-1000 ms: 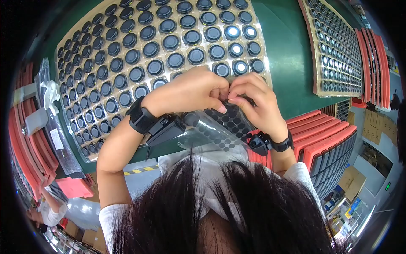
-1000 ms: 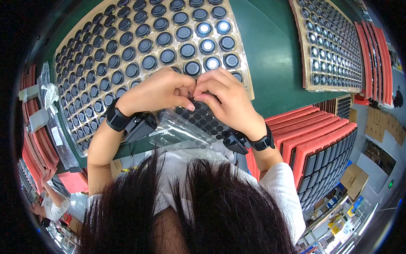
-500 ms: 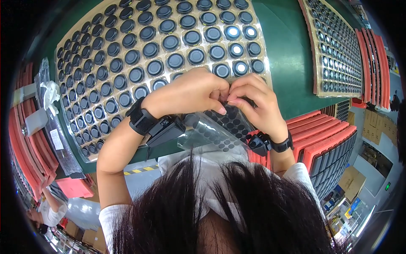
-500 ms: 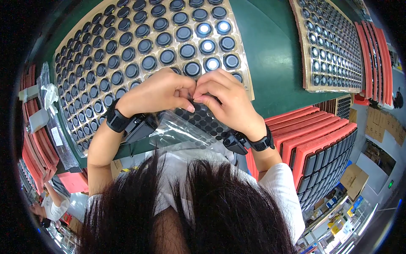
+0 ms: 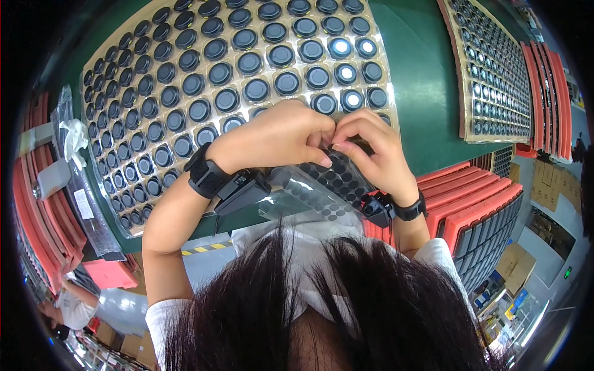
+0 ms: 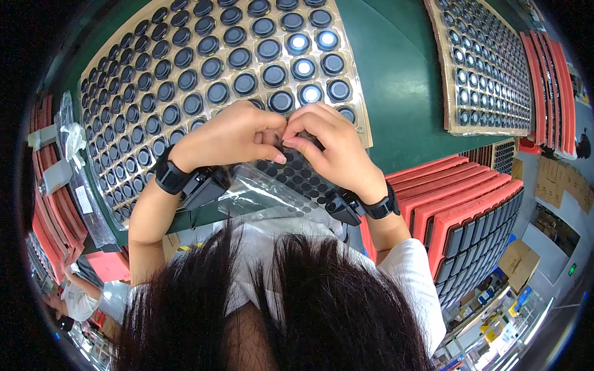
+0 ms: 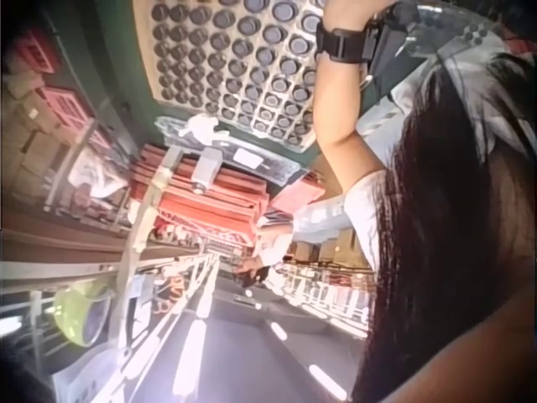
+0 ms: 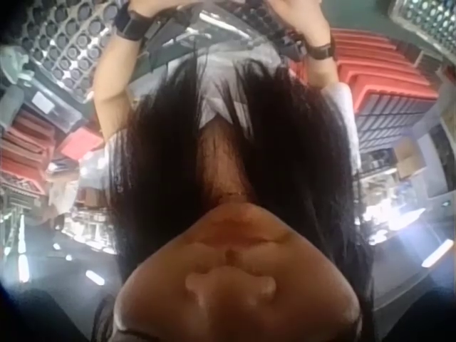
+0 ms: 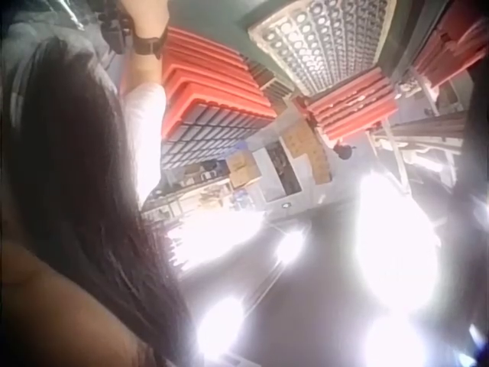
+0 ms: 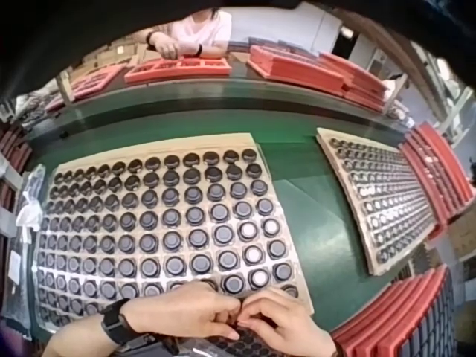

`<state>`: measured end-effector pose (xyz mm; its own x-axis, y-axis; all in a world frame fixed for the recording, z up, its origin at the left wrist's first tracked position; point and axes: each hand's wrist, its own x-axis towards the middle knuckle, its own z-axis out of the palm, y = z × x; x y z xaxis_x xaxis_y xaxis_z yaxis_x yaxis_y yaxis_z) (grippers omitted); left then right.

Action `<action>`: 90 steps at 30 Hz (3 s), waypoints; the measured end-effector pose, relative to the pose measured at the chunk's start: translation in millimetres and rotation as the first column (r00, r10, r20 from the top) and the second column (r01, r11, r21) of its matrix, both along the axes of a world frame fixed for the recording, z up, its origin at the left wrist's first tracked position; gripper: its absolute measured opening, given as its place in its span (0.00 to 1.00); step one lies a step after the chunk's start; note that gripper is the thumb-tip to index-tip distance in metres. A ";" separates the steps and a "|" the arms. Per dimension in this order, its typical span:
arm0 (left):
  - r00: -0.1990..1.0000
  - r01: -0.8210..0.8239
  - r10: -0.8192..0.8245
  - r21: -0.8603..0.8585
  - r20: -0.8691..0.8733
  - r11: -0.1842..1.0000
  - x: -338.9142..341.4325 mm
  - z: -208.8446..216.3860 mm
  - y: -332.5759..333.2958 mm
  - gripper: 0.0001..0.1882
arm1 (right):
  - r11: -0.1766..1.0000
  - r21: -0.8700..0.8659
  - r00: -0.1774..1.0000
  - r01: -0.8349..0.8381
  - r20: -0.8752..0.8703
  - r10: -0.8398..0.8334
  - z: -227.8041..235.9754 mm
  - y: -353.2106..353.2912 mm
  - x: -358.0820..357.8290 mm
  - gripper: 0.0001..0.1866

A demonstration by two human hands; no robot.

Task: Filling a grid tray with small electronic components and placing a plastic cover over them.

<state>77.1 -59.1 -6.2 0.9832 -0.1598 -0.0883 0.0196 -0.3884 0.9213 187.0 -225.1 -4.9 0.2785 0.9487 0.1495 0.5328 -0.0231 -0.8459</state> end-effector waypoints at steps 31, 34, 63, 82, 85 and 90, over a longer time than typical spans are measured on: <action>0.998 -0.043 0.042 -0.034 -0.055 0.998 1.9 1.3 -1.5 0.11 | 0.994 0.015 0.992 0.109 -0.058 -0.108 -6.2 0.5 -5.6 0.05; 0.998 -0.035 0.033 -0.030 -0.048 0.999 1.9 2.9 -1.9 0.11 | 0.984 0.043 0.985 0.171 -0.001 -0.171 -4.3 -0.5 -9.8 0.05; 0.992 -0.083 0.077 -0.067 -0.096 0.994 0.8 -0.1 -2.3 0.09 | 0.987 -0.101 0.980 0.126 -0.141 -0.140 11.3 -37.6 1.6 0.21; 0.926 -0.347 0.299 -0.212 -0.229 0.913 3.0 -3.6 -5.9 0.09 | 0.980 -0.040 0.981 0.193 -0.020 -0.194 -1.9 -41.3 9.5 0.21; 0.936 -0.330 0.291 -0.209 -0.198 0.920 2.9 -3.8 -5.3 0.10 | 0.975 -0.043 0.976 0.218 -0.004 -0.219 -2.0 -39.8 9.7 0.18; 0.925 -0.346 0.273 -0.288 -0.265 0.893 1.8 -1.1 -7.1 0.11 | 0.958 -0.082 0.959 0.273 -0.049 -0.278 2.7 -38.1 7.8 0.16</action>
